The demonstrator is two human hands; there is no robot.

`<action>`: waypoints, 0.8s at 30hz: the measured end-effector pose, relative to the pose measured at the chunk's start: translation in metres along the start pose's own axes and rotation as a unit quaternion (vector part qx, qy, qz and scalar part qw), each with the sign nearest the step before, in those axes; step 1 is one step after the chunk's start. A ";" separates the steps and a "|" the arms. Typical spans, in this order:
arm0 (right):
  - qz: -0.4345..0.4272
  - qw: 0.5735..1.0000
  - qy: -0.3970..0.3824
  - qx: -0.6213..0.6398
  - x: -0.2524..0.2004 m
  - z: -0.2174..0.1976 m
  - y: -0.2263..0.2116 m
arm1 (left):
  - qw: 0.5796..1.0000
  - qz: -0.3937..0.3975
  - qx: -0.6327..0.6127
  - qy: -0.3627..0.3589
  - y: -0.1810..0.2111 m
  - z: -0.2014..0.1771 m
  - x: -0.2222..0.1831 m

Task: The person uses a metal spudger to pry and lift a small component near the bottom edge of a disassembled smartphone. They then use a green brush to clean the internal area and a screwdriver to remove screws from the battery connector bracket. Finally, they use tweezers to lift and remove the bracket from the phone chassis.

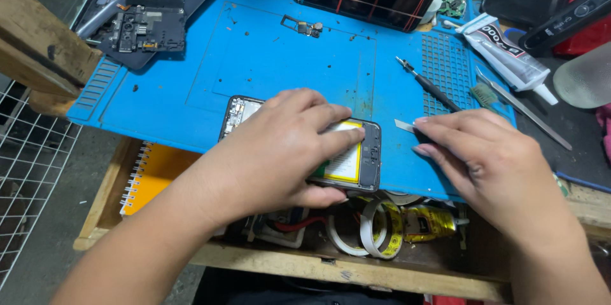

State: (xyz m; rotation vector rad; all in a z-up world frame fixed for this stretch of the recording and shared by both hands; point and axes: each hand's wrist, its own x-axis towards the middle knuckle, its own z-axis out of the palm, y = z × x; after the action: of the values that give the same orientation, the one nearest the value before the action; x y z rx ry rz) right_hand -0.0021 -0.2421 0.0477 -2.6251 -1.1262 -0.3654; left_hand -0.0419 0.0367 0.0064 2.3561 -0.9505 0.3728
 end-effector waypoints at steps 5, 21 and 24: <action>0.003 0.999 -0.024 -0.036 -0.001 0.008 0.007 | 0.999 -0.006 0.031 -0.012 0.000 0.004 -0.001; 0.071 0.995 0.016 0.073 0.022 0.014 -0.029 | 0.989 -0.070 0.102 0.081 0.035 0.026 -0.002; 0.113 0.988 0.013 0.101 0.029 0.026 -0.028 | 0.990 -0.075 0.086 0.081 0.033 0.027 -0.002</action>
State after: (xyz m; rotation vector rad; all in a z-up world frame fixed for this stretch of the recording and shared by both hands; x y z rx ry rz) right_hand -0.0001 -0.1952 0.0373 -2.5235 -0.8008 -0.2248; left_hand -0.0653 0.0024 -0.0028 2.4880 -0.6848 0.5959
